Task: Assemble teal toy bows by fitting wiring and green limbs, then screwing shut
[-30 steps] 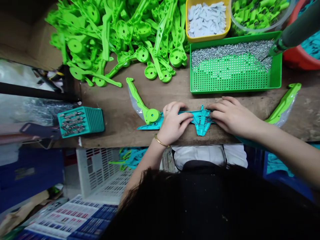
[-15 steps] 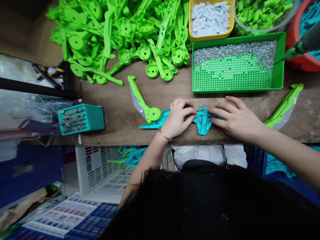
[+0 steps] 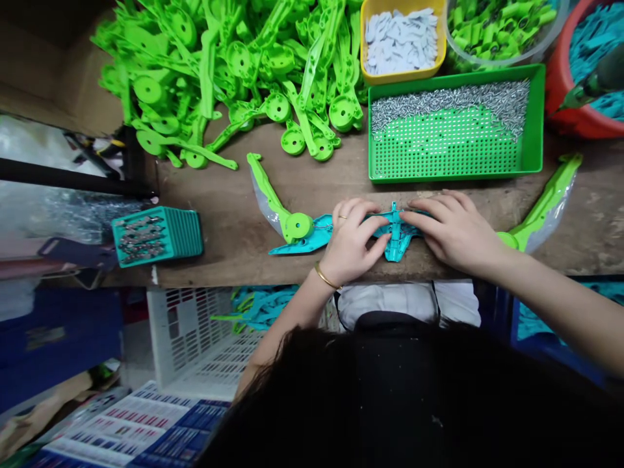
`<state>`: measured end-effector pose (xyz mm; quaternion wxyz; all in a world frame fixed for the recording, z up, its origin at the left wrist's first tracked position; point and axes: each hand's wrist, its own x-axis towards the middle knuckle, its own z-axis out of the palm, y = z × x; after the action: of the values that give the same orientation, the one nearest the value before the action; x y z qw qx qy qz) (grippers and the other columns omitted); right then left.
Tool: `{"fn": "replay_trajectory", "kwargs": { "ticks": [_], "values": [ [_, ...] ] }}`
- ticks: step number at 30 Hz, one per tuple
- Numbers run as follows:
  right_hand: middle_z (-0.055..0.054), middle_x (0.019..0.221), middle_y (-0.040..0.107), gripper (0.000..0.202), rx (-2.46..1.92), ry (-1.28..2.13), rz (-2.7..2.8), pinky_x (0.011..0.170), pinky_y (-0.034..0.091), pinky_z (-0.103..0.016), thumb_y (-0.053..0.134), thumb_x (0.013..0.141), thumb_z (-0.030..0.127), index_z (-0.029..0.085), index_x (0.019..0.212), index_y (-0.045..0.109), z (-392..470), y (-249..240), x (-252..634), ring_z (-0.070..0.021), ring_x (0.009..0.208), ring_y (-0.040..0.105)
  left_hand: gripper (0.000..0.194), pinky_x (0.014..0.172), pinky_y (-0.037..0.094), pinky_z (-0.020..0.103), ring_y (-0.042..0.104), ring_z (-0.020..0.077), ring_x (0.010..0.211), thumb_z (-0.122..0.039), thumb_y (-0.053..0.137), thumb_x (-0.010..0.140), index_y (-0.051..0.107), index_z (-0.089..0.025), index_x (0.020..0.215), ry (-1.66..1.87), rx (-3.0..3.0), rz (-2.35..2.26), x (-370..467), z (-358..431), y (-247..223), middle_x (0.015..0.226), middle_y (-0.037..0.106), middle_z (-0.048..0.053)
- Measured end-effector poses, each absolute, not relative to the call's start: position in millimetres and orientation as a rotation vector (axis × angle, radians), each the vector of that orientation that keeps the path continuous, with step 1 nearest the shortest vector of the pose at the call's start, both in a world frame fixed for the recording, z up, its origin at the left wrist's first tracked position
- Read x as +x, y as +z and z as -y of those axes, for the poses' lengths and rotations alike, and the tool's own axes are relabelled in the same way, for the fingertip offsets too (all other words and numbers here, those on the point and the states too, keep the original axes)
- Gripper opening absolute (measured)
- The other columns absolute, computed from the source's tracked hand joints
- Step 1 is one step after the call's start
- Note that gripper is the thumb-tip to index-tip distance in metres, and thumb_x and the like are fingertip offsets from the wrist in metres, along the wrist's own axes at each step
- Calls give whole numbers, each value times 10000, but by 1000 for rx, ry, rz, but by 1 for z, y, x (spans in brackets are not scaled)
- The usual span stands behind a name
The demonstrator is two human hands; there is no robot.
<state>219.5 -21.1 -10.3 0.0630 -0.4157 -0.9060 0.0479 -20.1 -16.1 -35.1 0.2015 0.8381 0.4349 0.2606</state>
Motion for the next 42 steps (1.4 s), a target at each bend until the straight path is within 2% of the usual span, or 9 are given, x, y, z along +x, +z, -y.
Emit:
{"fn": "replay_trajectory", "kwargs": {
  "ticks": [3,6,11,18,22,25,29,37,42],
  "values": [
    [-86,1319,619,297,-1239,141,2790,1084,350,-496,502,911,186,217,1171,644,20,-8,218,-263,1168,534,207,1019,399,461,543,249,1125,-248,556,904,670,-210,1072,713,2338,-1212,-28,16,-36,1114,651,86],
    [-68,1270,652,206,-1200,79,2799,1085,349,-483,515,913,202,201,1043,676,18,-8,220,-251,1121,551,170,999,403,442,545,241,1123,-232,556,913,693,-215,1013,662,2311,-1233,-40,10,-40,1097,658,75],
    [-54,1290,653,265,-1130,97,2816,1099,326,-515,517,935,255,227,1130,693,19,-8,230,-254,1172,535,166,935,434,415,578,229,1036,-309,585,931,715,-214,891,672,2259,-1297,-43,2,-44,1013,673,62],
    [-92,1436,539,327,-1261,534,2720,1084,358,-561,472,966,316,253,1206,684,20,-4,240,-296,1305,485,252,1000,453,421,577,233,1111,-326,555,948,670,-170,1109,846,2391,-1023,14,29,-43,1134,682,98],
    [-90,1299,638,269,-1363,835,2354,1015,472,-429,472,962,304,210,1061,703,20,6,251,-222,1186,604,281,1006,481,425,602,233,1084,-307,527,973,663,-122,1135,866,2438,-960,30,33,-56,1120,704,112],
    [-83,1184,691,205,-1472,673,2290,980,472,-451,545,929,340,210,960,701,24,9,256,-240,1102,642,272,1003,487,437,597,245,1069,-291,542,966,677,-103,1109,884,2509,-939,28,32,-61,1120,705,117],
    [-59,1120,714,236,-1518,449,2425,1040,389,-514,546,938,393,225,934,713,34,-1,252,-247,1046,648,272,972,483,451,590,251,1038,-294,537,970,683,-110,1107,852,2576,-989,26,32,-57,1105,709,115],
    [-56,1099,717,210,-1446,224,2425,1072,355,-462,549,950,334,204,933,713,41,-17,242,-207,1007,640,278,914,447,368,543,219,999,-271,449,1003,692,-136,991,745,2483,-1086,36,26,-45,1033,671,101],
    [-58,1114,708,203,-1461,241,2458,1066,354,-459,535,956,330,209,954,699,41,-16,242,-207,1010,629,265,850,416,353,510,217,934,-280,450,1003,670,-156,1083,731,2478,-1130,41,23,-47,984,635,88]
  ]
}}
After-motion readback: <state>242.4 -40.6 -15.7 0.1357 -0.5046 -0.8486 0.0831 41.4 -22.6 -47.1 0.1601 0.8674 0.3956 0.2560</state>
